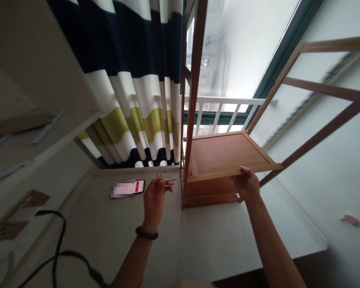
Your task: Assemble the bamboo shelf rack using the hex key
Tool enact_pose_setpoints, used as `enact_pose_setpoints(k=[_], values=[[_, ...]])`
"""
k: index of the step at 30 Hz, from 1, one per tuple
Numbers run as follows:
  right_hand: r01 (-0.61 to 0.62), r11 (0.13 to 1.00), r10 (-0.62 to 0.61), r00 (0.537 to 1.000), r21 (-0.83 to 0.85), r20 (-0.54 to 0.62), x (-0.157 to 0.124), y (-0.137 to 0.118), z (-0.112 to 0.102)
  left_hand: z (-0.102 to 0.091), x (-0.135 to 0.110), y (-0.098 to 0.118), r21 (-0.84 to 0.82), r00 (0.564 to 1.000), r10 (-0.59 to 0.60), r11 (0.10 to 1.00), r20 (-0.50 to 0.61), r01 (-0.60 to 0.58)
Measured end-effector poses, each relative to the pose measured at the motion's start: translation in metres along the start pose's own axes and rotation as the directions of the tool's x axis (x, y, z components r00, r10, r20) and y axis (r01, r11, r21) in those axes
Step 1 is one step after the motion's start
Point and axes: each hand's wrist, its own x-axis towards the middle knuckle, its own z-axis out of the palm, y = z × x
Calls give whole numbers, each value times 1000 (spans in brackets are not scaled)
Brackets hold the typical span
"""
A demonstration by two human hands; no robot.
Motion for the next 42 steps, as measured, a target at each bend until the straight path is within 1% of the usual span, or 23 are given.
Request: enact_pose_setpoints(k=[3, 5, 10, 14, 16, 18, 23, 25, 27, 30, 33, 40, 42], values=[[0, 1000, 0, 1000, -15, 1, 3, 2, -3, 6, 3, 1, -9, 998, 57, 998, -19, -57], [3, 1000, -3, 1000, -12, -4, 4, 4, -5, 8, 3, 4, -14, 999, 51, 999, -4, -51], [-2, 1000, 2, 1000, 10, -20, 5, 10, -9, 10, 2, 10, 25, 995, -95, 995, 15, 94], [-1, 1000, 1, 999, -4, -51, 5, 12, -9, 9, 5, 14, 21, 978, -208, 978, 12, 208], [2, 1000, -2, 999, -11, -49, 4, 11, -9, 8, 7, 14, 12, 970, -245, 970, 9, 245], [5, 1000, -5, 999, -14, -44, 3, 11, -9, 6, 7, 13, 28, 973, -231, 973, -16, 231], [11, 1000, -10, 999, 4, -52, 1, 11, -8, -1, 7, 5, 151, 994, -63, 986, -86, 75], [9, 1000, -9, 999, -2, -48, 1, 12, -9, -4, 7, 3, 140, 995, -23, 989, -99, 37], [6, 1000, -6, 999, -9, -51, 1, 12, -10, -4, 7, 3, 110, 991, -3, 994, -136, 18], [-8, 1000, 8, 998, -4, -61, 2, 12, -10, -1, 5, 3, 52, 975, -18, 998, -220, 30], [-18, 1000, 17, 999, -5, -51, 3, 11, -9, 3, 3, 4, 5, 962, -53, 998, -268, 57], [-14, 1000, 13, 999, -20, -44, 4, 10, -8, 7, 1, 2, -92, 950, -122, 991, -286, 100], [-21, 1000, 20, 999, -20, -46, 5, 11, -9, 9, -1, 2, -102, 948, -120, 990, -296, 93]])
